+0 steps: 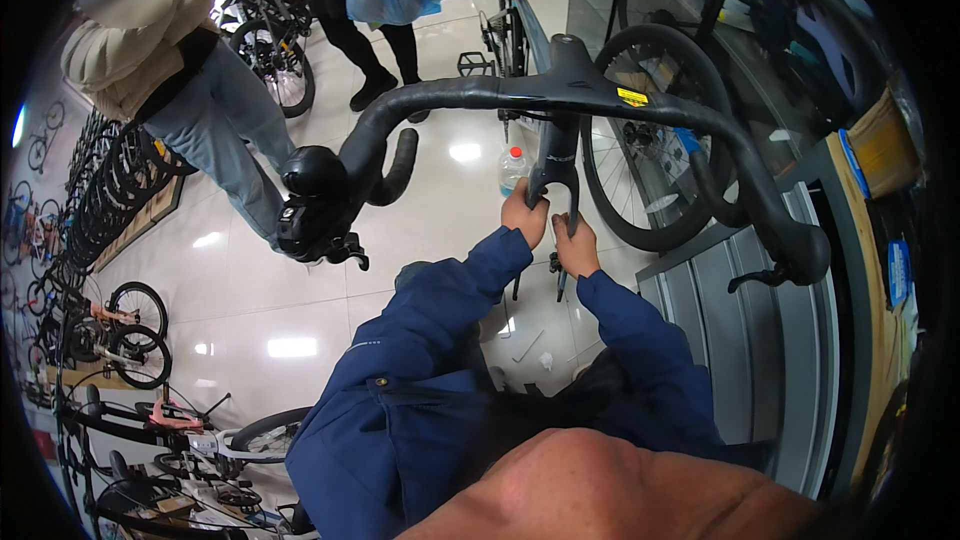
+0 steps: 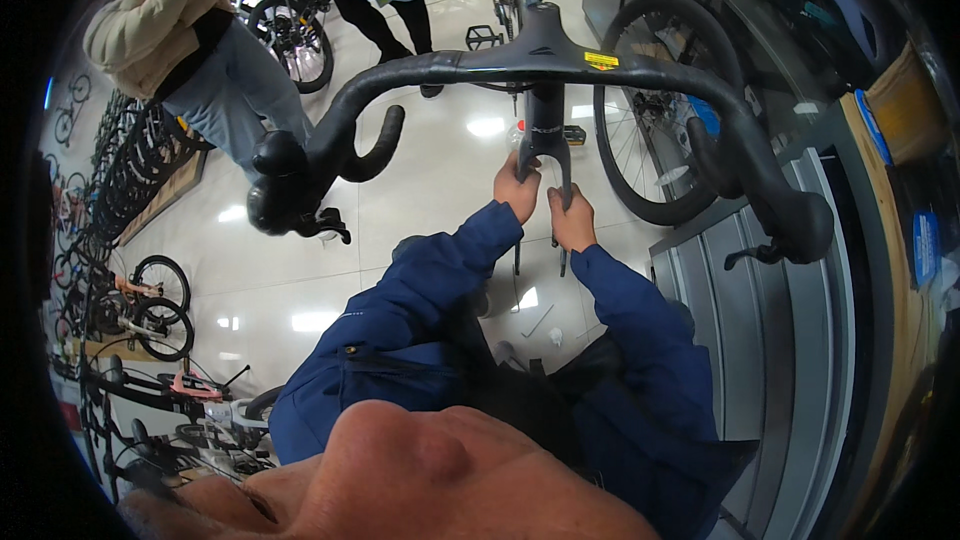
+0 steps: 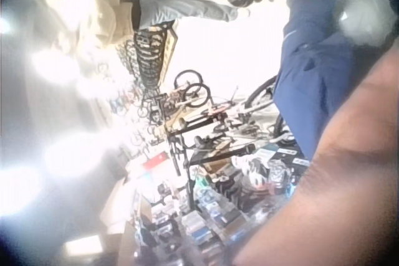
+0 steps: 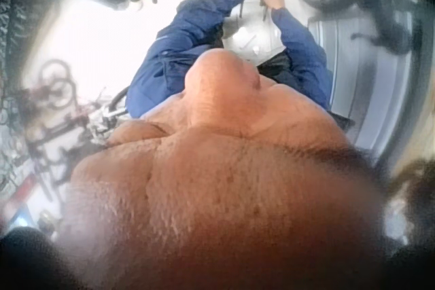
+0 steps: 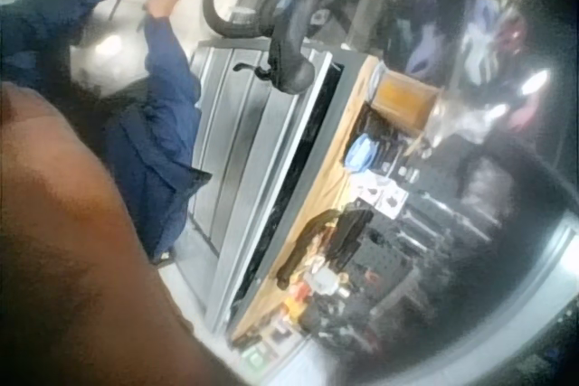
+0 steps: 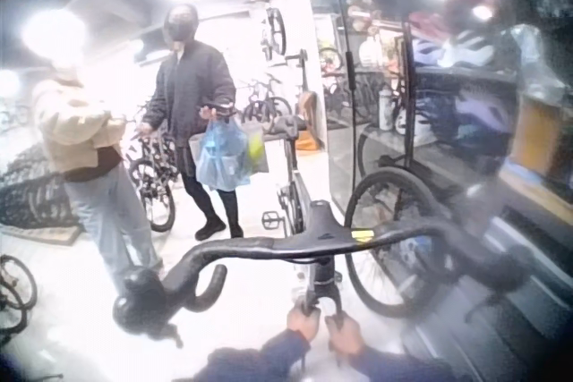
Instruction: The person removes the front wheel from a bicycle, then detaches the handlebar assembly from the frame. They open a drawer to retrieve a small Allen key and use it to loosen a bolt on the handlebar stem. Finally, they wipe a small yellow component with a tissue.
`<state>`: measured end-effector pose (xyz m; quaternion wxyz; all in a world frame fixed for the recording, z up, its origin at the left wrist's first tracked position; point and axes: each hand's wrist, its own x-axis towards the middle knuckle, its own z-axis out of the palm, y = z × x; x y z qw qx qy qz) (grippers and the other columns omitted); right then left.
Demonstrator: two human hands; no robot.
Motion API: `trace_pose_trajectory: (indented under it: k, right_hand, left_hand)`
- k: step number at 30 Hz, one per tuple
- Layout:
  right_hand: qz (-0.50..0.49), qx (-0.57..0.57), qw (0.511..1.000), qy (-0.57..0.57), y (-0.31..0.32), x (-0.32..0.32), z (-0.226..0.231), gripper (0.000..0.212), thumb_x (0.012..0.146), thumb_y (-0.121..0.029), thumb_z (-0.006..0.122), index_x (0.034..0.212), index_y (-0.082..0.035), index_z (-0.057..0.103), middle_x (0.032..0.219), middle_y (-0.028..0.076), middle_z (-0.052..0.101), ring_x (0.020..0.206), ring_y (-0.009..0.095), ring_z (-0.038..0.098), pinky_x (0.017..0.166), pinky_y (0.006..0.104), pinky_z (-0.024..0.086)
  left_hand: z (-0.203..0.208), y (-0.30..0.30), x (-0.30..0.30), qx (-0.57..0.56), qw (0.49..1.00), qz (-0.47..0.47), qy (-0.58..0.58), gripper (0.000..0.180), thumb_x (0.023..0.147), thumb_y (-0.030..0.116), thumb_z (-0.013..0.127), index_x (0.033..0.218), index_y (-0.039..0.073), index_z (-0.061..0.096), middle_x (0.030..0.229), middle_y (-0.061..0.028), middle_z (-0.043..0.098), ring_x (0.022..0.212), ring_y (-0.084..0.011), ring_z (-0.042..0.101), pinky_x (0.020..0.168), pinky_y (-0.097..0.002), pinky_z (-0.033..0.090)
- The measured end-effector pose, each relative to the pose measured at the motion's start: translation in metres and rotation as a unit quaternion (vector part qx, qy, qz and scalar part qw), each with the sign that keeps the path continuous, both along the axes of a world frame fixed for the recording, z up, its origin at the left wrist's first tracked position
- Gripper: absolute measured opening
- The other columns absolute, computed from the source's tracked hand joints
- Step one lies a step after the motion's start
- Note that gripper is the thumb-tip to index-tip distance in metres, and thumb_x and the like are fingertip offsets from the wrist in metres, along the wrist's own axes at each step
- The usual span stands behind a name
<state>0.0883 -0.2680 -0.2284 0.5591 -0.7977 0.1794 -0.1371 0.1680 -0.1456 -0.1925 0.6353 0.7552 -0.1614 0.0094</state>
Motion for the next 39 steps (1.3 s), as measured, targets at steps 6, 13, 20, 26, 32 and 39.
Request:
trace_pose_trajectory:
  k: [6,13,20,26,32,39]
  right_hand:
    - [-0.001,-0.025,1.0,-0.017,0.001,-0.001,0.006,0.03,0.101,-0.029,0.064,0.101,0.002,0.064,0.082,0.02,0.069,0.078,0.035,0.069,0.076,0.0426,0.053]
    - [-0.003,-0.004,1.0,0.013,0.004,-0.004,0.017,0.033,0.101,-0.031,0.064,0.103,0.001,0.064,0.082,0.021,0.069,0.077,0.035,0.07,0.075,0.0443,0.054]
    - [-0.006,-0.005,1.0,0.001,0.004,-0.004,0.018,0.031,0.101,-0.03,0.065,0.1,0.001,0.062,0.079,0.019,0.067,0.074,0.034,0.068,0.072,0.0431,0.053]
    - [-0.009,-0.012,1.0,-0.006,0.004,-0.002,0.014,0.03,0.101,-0.029,0.066,0.098,0.001,0.062,0.078,0.018,0.066,0.074,0.032,0.066,0.073,0.0421,0.052]
    - [0.0,-0.015,1.0,0.006,0.004,-0.003,0.014,0.032,0.102,-0.031,0.063,0.101,0.0,0.062,0.083,0.022,0.069,0.077,0.039,0.07,0.073,0.0457,0.054]
    - [-0.003,-0.043,0.999,-0.021,0.004,-0.003,0.009,0.032,0.101,-0.032,0.063,0.102,0.001,0.063,0.081,0.021,0.069,0.076,0.036,0.07,0.073,0.0443,0.055]
  left_hand:
    - [0.0,0.001,0.001,0.016,1.0,0.0,0.006,0.023,0.088,0.009,0.056,0.107,0.002,0.065,0.092,-0.0144,0.069,0.085,-0.0271,0.068,0.081,-0.0371,0.053]
    - [0.001,0.0,0.001,0.008,1.0,0.003,0.006,0.022,0.088,0.009,0.057,0.107,0.001,0.064,0.093,-0.0147,0.07,0.086,-0.0265,0.068,0.081,-0.0372,0.053]
    - [-0.002,0.0,0.002,0.008,0.999,0.012,-0.031,0.019,0.089,0.011,0.058,0.105,0.004,0.064,0.091,-0.02,0.071,0.087,-0.0396,0.07,0.079,-0.043,0.054]
    - [-0.002,0.001,0.001,-0.007,0.999,0.008,-0.034,0.019,0.089,0.011,0.058,0.106,0.004,0.064,0.091,-0.0195,0.071,0.086,-0.0383,0.07,0.08,-0.0423,0.054]
    - [-0.002,0.001,0.0,-0.009,0.999,0.012,-0.033,0.018,0.089,0.011,0.059,0.104,0.004,0.064,0.09,-0.0193,0.071,0.085,-0.0375,0.07,0.078,-0.042,0.053]
    - [0.001,0.002,-0.001,0.008,1.0,0.009,-0.007,0.019,0.089,0.009,0.057,0.104,0.002,0.065,0.09,-0.014,0.069,0.083,-0.026,0.067,0.08,-0.0371,0.052]
